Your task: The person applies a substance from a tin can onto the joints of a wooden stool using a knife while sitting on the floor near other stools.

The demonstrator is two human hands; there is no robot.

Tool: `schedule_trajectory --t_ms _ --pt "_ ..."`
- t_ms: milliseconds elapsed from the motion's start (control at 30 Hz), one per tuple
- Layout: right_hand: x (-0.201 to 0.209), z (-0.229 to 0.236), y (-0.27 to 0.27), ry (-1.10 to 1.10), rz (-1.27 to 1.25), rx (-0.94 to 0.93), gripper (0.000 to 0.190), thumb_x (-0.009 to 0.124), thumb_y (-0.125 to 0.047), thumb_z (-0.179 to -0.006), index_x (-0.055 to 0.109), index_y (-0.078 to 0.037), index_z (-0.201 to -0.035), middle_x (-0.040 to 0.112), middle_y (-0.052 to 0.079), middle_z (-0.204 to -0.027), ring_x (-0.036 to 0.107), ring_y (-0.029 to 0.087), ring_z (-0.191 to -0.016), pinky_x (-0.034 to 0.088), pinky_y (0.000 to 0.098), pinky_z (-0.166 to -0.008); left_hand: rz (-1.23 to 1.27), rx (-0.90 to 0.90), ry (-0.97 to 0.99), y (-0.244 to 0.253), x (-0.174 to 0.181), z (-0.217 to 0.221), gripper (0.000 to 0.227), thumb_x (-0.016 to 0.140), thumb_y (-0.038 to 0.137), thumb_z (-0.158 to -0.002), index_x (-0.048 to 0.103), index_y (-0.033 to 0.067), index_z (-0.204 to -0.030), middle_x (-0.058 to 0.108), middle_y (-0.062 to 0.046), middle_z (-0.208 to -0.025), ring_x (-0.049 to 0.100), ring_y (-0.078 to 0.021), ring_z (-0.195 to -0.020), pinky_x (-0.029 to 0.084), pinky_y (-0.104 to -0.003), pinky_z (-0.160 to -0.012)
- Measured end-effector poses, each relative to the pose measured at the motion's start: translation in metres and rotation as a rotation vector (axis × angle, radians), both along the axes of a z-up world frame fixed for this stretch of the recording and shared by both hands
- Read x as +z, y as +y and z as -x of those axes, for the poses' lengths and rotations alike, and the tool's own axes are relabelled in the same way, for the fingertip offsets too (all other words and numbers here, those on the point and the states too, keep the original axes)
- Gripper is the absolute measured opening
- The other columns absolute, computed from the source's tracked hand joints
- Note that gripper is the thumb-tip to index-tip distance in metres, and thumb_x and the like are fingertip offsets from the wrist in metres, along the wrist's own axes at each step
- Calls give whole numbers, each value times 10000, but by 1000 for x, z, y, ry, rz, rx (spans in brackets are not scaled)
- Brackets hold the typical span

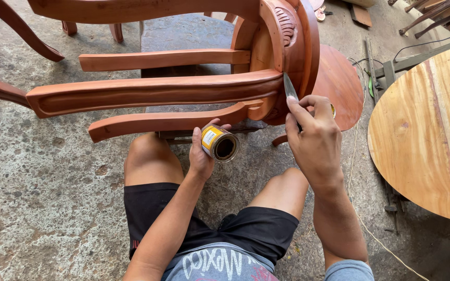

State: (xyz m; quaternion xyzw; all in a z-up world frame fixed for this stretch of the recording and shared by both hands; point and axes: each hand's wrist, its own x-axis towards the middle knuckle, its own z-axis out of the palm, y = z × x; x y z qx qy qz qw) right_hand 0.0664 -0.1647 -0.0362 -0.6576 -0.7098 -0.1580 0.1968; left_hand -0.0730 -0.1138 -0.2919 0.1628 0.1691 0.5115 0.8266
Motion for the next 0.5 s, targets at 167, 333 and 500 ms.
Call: schedule_trajectory --t_ms 167,333,500 --pt "5 -2 -1 17 41 -62 262 728 -37 -984 749 -43 -1245 639 125 -1137 703 235 -889 565 392 -749 1 -3 -8 -1 -1 0 700 254 556 -1074 467 8 -1454 658 -216 -1306 697 -231 -1114 612 -375 -969" --pt "12 0 3 -52 67 -59 277 742 -49 -951 760 -55 -1227 641 112 -1142 691 243 -947 556 404 -793 0 -1 -22 1 -1 0 698 258 554 -1077 465 5 -1455 656 -219 -1310 697 -234 -1112 611 -378 -966" --pt "23 -3 -2 -171 41 -88 258 747 -46 -966 780 -89 -1218 674 73 -1149 666 271 -978 543 414 -815 -12 2 -26 0 -2 0 698 257 552 -1079 453 4 -1463 651 -222 -1313 692 -238 -1119 608 -382 -969"
